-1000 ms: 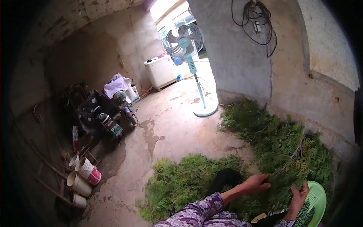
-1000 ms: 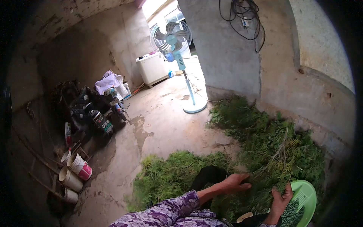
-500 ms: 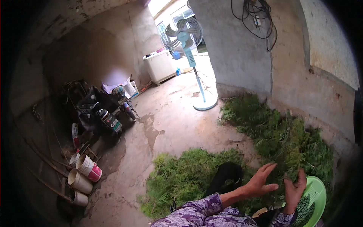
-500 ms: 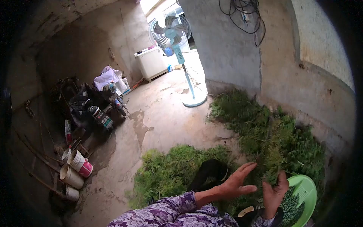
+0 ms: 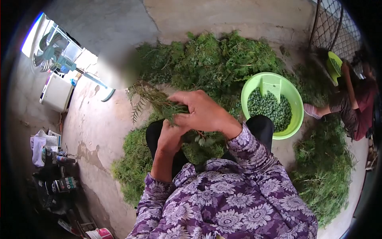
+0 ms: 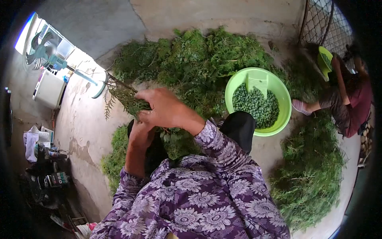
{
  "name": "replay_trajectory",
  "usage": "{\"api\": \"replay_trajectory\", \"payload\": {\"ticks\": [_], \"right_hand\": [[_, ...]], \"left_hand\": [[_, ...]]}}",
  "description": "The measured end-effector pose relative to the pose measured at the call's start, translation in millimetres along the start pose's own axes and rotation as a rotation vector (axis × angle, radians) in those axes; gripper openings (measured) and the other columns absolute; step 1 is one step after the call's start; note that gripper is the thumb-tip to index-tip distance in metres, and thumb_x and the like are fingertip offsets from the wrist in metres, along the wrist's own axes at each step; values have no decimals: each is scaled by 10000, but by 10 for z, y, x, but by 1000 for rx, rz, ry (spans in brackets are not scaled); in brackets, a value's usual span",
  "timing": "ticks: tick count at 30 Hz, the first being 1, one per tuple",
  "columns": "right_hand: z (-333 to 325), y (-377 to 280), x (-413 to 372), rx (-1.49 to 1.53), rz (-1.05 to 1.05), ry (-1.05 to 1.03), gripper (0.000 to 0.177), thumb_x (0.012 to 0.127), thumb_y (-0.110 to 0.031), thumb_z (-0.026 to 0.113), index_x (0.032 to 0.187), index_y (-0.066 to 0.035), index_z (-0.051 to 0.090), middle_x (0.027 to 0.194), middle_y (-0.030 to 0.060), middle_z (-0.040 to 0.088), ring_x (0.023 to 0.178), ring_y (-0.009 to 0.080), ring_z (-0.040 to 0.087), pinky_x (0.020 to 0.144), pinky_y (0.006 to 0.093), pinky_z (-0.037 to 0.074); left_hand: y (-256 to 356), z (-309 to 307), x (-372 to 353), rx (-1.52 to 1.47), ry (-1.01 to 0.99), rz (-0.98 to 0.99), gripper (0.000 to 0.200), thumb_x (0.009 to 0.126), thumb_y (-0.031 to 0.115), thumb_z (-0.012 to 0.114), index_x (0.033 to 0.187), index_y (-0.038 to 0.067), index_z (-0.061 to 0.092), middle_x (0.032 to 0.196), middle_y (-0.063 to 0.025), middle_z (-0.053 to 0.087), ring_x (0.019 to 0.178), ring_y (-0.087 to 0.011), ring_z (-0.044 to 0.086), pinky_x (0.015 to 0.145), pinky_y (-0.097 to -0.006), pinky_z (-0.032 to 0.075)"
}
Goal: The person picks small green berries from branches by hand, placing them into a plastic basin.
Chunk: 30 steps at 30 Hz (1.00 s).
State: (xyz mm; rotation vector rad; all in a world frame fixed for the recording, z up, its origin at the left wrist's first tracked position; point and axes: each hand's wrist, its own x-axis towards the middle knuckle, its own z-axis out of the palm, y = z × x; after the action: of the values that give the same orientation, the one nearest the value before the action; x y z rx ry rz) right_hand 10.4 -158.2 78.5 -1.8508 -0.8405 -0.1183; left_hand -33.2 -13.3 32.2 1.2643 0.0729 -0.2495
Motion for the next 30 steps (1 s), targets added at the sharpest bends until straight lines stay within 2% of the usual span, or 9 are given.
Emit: {"api": "replay_trajectory", "payload": {"ticks": [2, 3, 6, 8, 14, 21, 23, 27, 30], "right_hand": [[-72, 3, -20, 28, 47, 24, 454, 686, -212, 623, 1090, -33, 525, 928, 171, 603, 760, 249, 605, 666, 318, 465], [-121, -6, -41, 54, 92, 47, 475, 694, -221, 624, 1119, -40, 511, 935, 170, 604, 769, 221, 599, 677, 298, 466], [-183, 87, -139, 137, 194, 109, 454, 720, -185, 634, 1134, -45, 510, 907, 131, 605, 803, 155, 579, 696, 269, 470], [-194, 229, -239, 289, 215, 282, 401, 720, -213, 625, 1081, -58, 544, 890, 143, 616, 800, 206, 608, 704, 301, 480], [-93, 344, -646, 518, 402, 318, 216, 727, -111, 662, 899, -3, 588, 800, 20, 598, 726, 55, 537, 645, 214, 455], [183, 196, -714, 320, 337, 263, 225, 674, -112, 690, 851, -29, 580, 751, 48, 572, 657, 123, 556, 582, 243, 447], [202, 131, -652, -81, 135, 281, 271, 643, -140, 698, 860, -50, 562, 777, 78, 535, 680, 217, 553, 579, 313, 444], [285, 153, -585, -308, 105, 162, 343, 641, -202, 695, 926, -79, 550, 847, 90, 523, 765, 272, 538, 616, 370, 434], [354, 174, -587, -409, 42, 177, 321, 621, -186, 690, 875, -75, 529, 810, 93, 492, 782, 281, 526, 659, 385, 423]], "left_hand": [[-26, -23, 44, -52, -17, 51, 305, 727, 72, 647, 1006, 30, 531, 952, -46, 569, 847, -142, 559, 718, -282, 460], [61, 125, -19, -46, 166, -5, 286, 746, 77, 634, 1012, 36, 536, 951, -55, 576, 843, -148, 563, 702, -298, 471], [38, 55, 36, -105, 96, -48, 340, 780, 134, 613, 1082, 43, 488, 911, -56, 573, 784, -151, 565, 594, -289, 460], [-12, 21, 78, -138, 115, -7, 309, 798, 161, 601, 1062, 29, 508, 917, -70, 587, 780, -175, 577, 636, -307, 476], [-410, -397, 358, -449, 222, -187, 281, 830, 244, 567, 1016, 35, 551, 938, -83, 603, 814, -214, 582, 719, -354, 487], [-546, -364, 448, -390, 327, -88, 250, 809, 192, 603, 998, 37, 555, 913, -77, 600, 796, -211, 577, 694, -351, 483], [-439, -222, 389, -324, 391, 13, 273, 746, 62, 656, 1000, 26, 565, 948, -65, 592, 827, -192, 577, 698, -332, 481], [-474, -148, 393, -223, 394, 160, 219, 784, 78, 609, 988, 22, 554, 908, -67, 588, 792, -196, 564, 695, -334, 471], [-406, -226, 328, 170, 326, 107, 301, 756, 112, 625, 1030, 18, 540, 937, -66, 572, 832, -186, 531, 724, -327, 443]]}}
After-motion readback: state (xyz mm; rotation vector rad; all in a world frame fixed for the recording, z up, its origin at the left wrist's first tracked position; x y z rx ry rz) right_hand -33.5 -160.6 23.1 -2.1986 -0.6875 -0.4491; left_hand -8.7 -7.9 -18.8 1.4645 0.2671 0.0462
